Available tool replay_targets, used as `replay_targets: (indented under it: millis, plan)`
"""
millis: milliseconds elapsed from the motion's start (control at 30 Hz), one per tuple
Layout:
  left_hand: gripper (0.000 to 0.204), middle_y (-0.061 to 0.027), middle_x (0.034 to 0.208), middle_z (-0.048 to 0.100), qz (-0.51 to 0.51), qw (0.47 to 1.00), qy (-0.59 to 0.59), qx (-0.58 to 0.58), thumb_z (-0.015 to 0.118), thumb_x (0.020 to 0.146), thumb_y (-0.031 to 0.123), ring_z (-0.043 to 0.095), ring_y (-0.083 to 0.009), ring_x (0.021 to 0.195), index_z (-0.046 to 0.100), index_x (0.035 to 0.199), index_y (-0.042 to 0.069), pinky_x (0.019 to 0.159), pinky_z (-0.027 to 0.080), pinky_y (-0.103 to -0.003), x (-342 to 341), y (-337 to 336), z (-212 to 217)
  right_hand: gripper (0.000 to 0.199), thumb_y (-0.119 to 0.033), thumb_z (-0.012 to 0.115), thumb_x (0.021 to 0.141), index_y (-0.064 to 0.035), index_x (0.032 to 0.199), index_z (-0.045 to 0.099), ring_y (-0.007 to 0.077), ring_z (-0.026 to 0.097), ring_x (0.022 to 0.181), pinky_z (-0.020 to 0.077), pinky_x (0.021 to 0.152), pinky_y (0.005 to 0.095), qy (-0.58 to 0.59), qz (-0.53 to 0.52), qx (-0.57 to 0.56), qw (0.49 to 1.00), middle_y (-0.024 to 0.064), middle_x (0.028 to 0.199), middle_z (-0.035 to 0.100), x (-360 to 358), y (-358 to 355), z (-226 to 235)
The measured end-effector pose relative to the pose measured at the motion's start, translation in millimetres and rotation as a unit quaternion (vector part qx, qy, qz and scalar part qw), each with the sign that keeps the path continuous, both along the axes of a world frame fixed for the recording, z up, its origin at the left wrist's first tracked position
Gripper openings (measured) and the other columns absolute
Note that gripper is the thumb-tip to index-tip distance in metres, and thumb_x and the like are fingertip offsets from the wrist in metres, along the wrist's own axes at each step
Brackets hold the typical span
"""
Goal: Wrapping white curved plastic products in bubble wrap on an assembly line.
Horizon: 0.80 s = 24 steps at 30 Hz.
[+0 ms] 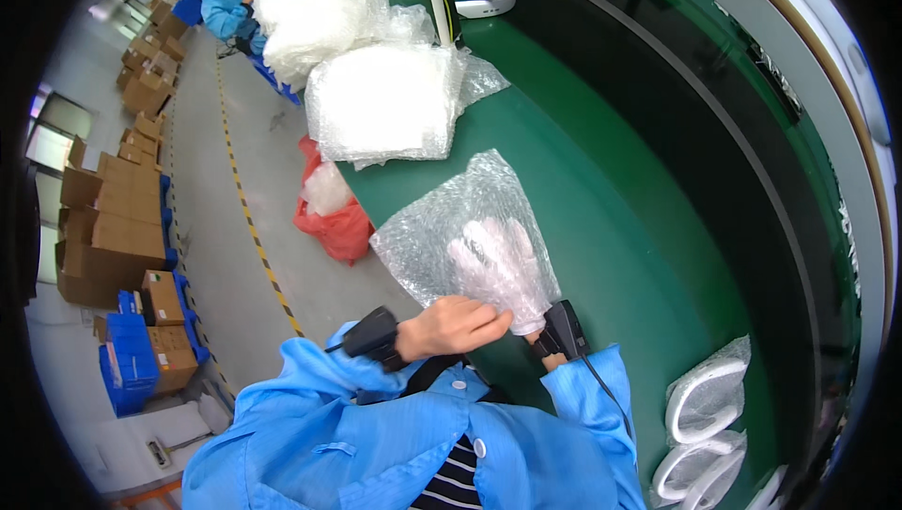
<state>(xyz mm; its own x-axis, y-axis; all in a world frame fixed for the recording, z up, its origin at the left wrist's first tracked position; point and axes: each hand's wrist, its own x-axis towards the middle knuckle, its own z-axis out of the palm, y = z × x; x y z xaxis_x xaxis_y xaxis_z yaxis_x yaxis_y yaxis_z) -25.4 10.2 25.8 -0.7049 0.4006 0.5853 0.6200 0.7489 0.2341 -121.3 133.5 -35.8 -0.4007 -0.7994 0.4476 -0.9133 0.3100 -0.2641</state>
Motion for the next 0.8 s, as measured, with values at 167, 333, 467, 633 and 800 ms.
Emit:
replay_targets:
  millis: [167,333,467,633,800]
  plan:
    - [0.023,-0.0078,0.078,0.047,0.054,0.975,-0.207,0.062,0.051,0.076,0.006,0.056,-0.0273,0.056,0.05,0.099,0.007,0.047,0.047,-0.035,-30,-13,-85,0.049,-0.025,0.065,0.072,0.0001,0.113,0.055,0.0363,0.05,0.108,0.0396,0.094,0.042,-0.109,-0.136,0.08,0.981,0.0204,0.116,0.053,-28,29,-15]
    - [0.015,-0.0085,0.078,0.049,0.051,0.962,-0.249,0.104,0.057,0.082,0.019,0.056,-0.0284,0.056,0.05,0.09,0.009,0.046,0.046,-0.037,-41,-25,-104,0.024,-0.026,0.063,0.077,-0.0072,0.092,0.062,0.0305,0.06,0.062,0.0488,0.056,0.0394,-0.302,0.055,0.137,0.942,0.0123,0.071,0.061,-24,28,33]
    - [0.02,-0.0091,0.077,0.05,-0.02,0.953,-0.285,0.099,0.058,0.082,0.024,0.058,-0.028,0.056,0.047,0.087,0.007,0.046,0.047,-0.038,-45,-45,-106,0.017,-0.02,0.059,0.082,-0.01,0.095,0.063,0.023,0.058,0.058,0.0477,0.051,0.0319,-0.111,0.062,0.11,0.986,0.0064,0.069,0.06,-120,-9,57]
    - [0.013,-0.0068,0.068,0.05,-0.023,0.942,-0.279,0.185,0.058,0.082,0.019,0.057,-0.0241,0.05,0.05,0.082,0.01,0.043,0.046,-0.035,-43,-58,-117,0.026,-0.029,0.06,0.083,-0.0068,0.095,0.062,0.0241,0.061,0.079,0.0492,0.071,0.0317,-0.233,-0.222,0.021,0.947,0.0123,0.091,0.064,-300,-104,-29]
    - [0.012,-0.0059,0.068,0.047,-0.032,0.932,-0.29,0.215,0.059,0.081,0.017,0.055,-0.0219,0.051,0.051,0.083,0.009,0.043,0.046,-0.034,-44,-56,-124,0.05,-0.038,0.065,0.075,0.004,0.101,0.059,0.037,0.057,0.094,0.0455,0.083,0.0412,-0.146,-0.402,-0.18,0.886,0.0233,0.097,0.061,-439,-227,-56]
